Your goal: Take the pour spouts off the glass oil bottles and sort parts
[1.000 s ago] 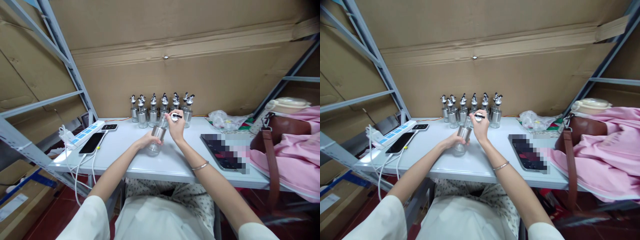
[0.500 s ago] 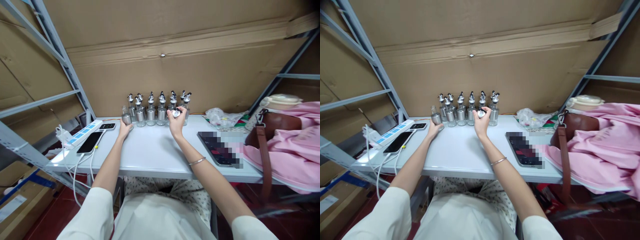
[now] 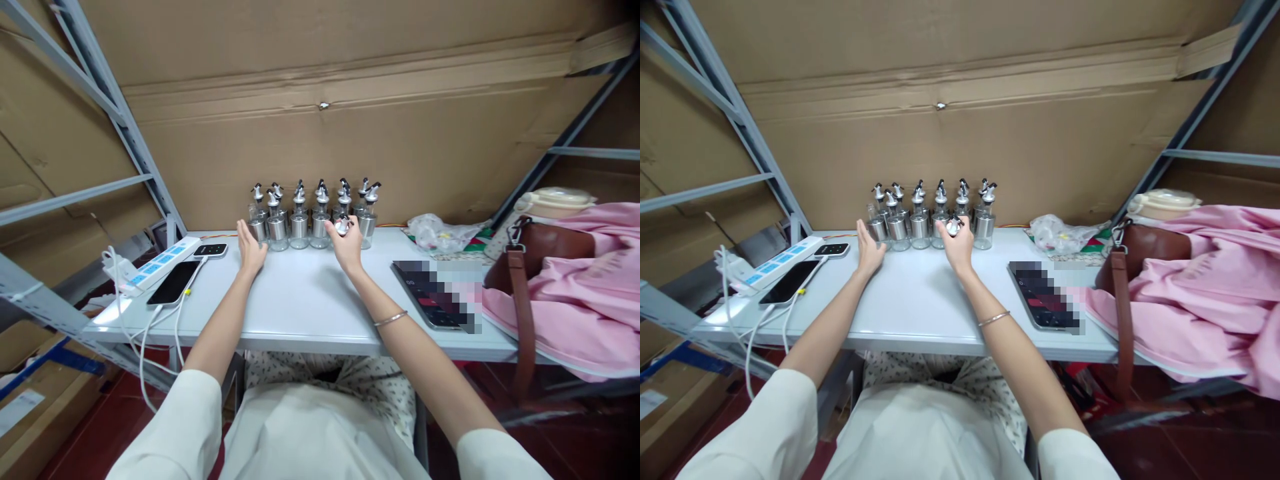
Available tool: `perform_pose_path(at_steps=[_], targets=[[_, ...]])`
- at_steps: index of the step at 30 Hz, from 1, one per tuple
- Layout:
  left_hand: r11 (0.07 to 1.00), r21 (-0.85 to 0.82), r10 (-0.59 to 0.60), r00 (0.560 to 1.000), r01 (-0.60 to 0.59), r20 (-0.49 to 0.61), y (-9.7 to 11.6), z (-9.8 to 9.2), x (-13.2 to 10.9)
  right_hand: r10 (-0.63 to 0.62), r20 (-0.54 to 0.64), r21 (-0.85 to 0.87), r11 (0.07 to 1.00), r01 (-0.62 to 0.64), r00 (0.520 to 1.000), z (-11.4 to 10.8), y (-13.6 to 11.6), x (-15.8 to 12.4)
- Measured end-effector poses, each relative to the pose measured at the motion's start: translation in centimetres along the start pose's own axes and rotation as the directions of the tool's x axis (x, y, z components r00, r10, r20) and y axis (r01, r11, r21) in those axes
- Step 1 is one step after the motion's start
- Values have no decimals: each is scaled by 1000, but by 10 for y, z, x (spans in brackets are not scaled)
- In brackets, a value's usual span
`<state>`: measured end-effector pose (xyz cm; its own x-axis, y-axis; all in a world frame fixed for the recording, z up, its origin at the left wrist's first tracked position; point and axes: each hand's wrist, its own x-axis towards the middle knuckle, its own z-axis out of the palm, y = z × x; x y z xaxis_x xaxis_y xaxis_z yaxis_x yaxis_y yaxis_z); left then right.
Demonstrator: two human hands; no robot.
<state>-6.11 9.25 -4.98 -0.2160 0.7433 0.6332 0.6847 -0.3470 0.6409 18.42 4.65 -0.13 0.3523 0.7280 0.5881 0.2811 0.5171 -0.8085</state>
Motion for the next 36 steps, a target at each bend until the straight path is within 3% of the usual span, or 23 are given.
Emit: perform_pose_path(at_steps=[4,9,14,19,24,31,34,36], targets=[[942,12,335,942,-335,8,49,2,-16,14,145,16,1000,-16,989,4,6,-2],[823,-63,561,788,-565,253,91,20,-46,-52,394,43,998,38,918,14,14,-7],[839,-176,544,800,-515,253,94,21,-51,-30,514,0,999,35,857,12,12,-10],[863,-245,487,856,-442,172,95,13,-46,-170,491,-98,964,248,855,9,11,-10],[926,-257,336,913,-276,232,96,13,-47,-241,544,-97,934,345,804,9,13,-11],[937,-269,299,910,-223,287,96,17,-52,-219,544,-159,921,356,810,7,2,-14],[945,-260,271,918,-197,290,97,18,-52,-273,521,-192,886,422,809,6,-3,-17],[964,-215,226,908,-157,353,99,16,-51,-329,531,-215,839,499,781,5,-4,-17]])
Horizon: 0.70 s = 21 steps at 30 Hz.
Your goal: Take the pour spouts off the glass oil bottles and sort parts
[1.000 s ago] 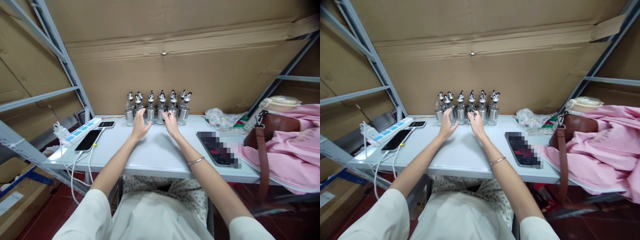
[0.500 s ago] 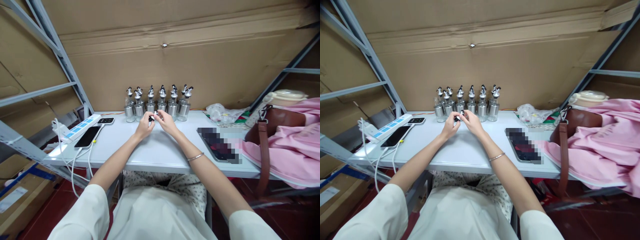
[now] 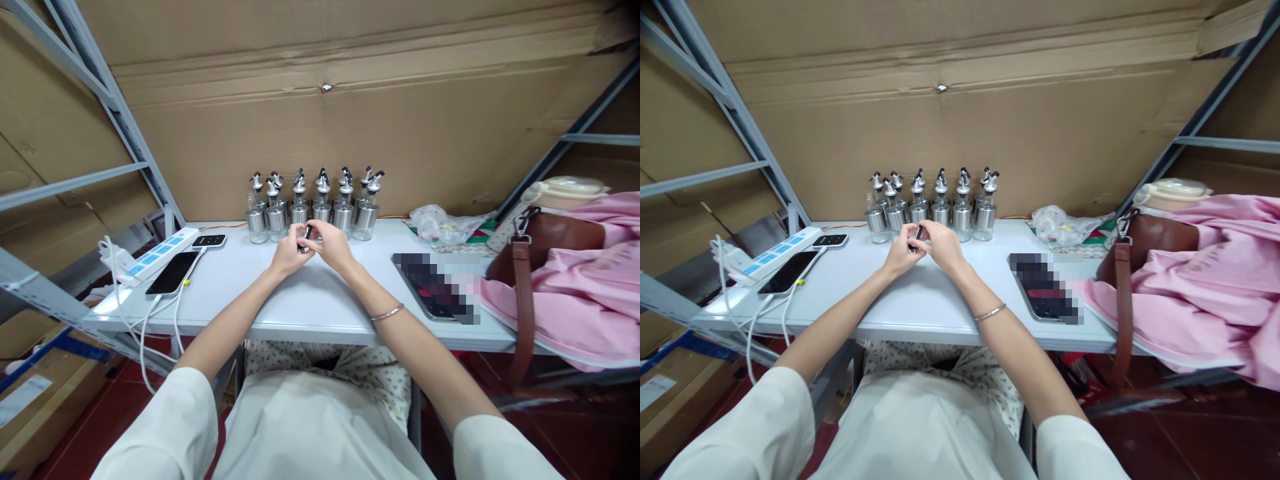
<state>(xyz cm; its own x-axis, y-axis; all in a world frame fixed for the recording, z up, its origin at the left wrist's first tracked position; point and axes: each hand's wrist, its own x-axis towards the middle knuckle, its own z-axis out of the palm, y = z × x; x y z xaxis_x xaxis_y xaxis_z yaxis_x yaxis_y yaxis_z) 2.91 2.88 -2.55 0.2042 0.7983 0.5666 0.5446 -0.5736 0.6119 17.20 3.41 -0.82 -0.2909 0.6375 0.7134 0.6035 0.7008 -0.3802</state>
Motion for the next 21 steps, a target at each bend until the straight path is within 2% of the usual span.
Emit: perform_pose_path(at_steps=[4,7,10,14,17,21], targets=[[996,68,-73,983,62,167,7,-5,-1,-66,71,-213,974,79,995,1,3,1],[995,96,-44,986,28,163,10,-5,-4,-90,98,-309,944,116,991,3,7,1],[985,158,37,984,-65,172,11,-3,-6,-75,14,-337,938,75,997,3,9,1],[977,181,79,981,-112,177,7,0,-7,33,-130,-237,969,-63,991,1,8,0],[977,190,81,992,-99,99,4,-4,-6,106,-137,-119,985,-122,985,1,9,0],[973,220,75,997,-75,12,2,-11,-4,161,-104,-69,983,-169,981,1,11,1]])
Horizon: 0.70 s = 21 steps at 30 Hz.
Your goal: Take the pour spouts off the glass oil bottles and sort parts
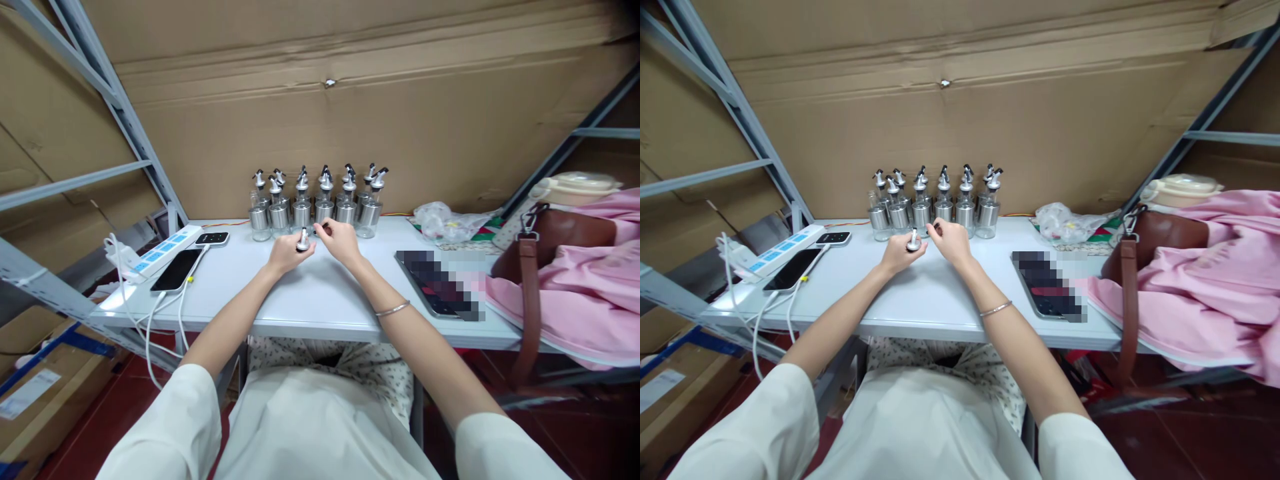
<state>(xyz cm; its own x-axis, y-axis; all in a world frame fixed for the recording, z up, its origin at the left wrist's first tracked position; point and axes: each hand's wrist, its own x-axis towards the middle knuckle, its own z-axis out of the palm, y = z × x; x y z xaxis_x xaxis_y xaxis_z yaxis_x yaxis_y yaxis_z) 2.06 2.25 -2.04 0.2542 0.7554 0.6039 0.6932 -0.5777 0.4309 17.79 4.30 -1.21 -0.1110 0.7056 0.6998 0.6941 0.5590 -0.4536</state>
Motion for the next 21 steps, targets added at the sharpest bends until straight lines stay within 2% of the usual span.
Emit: perform_pose_path(at_steps=[6,10,14,17,21], targets=[[1000,11,0,1000,0,0,-4,-1,1,20,164,-4,1000,-20,986,2,8,2],[1000,12,12,1000,-12,16,-6,1,0,-38,326,-10,999,43,945,6,20,3],[999,45,18,999,-19,35,-9,3,1,-90,417,-52,991,122,905,6,26,2],[998,66,22,999,-26,47,-11,5,0,-53,534,-109,985,132,844,1,24,0],[995,94,35,997,-42,72,-13,8,-1,74,694,-205,974,97,716,-6,16,0]])
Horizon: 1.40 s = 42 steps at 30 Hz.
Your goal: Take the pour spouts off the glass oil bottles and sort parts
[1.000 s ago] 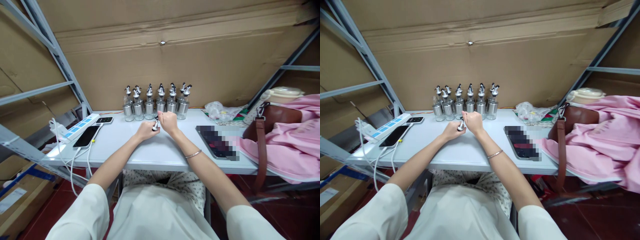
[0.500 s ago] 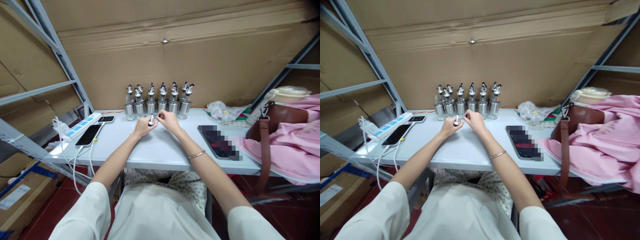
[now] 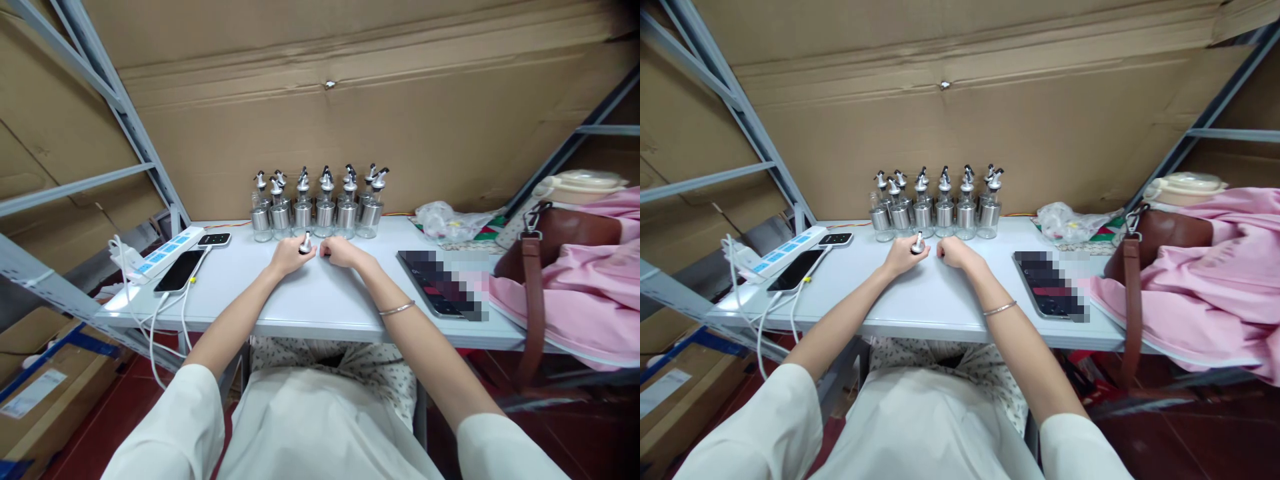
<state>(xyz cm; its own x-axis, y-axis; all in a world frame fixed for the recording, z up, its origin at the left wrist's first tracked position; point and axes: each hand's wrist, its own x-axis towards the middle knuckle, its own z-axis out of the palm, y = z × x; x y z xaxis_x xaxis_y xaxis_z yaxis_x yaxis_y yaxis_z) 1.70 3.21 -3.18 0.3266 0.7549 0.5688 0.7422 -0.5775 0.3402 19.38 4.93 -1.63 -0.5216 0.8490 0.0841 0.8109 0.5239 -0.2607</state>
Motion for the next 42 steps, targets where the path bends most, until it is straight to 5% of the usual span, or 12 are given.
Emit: perform_pose_path(at_steps=[12,17,21,29,42], targets=[[1000,-2,-22,999,22,31,1,2,0,64,-135,6,998,-64,989,7,9,6],[999,-12,-31,986,34,166,8,-1,-2,64,-383,407,907,106,921,-6,-1,3],[1000,18,-5,972,0,236,12,-4,-2,-4,-314,664,714,223,949,-9,-10,3],[1000,21,-21,972,17,234,9,-6,0,-26,-252,760,613,214,967,-5,-14,4],[998,52,8,977,-19,212,9,-5,-2,-7,-142,760,640,113,990,-4,-15,2]])
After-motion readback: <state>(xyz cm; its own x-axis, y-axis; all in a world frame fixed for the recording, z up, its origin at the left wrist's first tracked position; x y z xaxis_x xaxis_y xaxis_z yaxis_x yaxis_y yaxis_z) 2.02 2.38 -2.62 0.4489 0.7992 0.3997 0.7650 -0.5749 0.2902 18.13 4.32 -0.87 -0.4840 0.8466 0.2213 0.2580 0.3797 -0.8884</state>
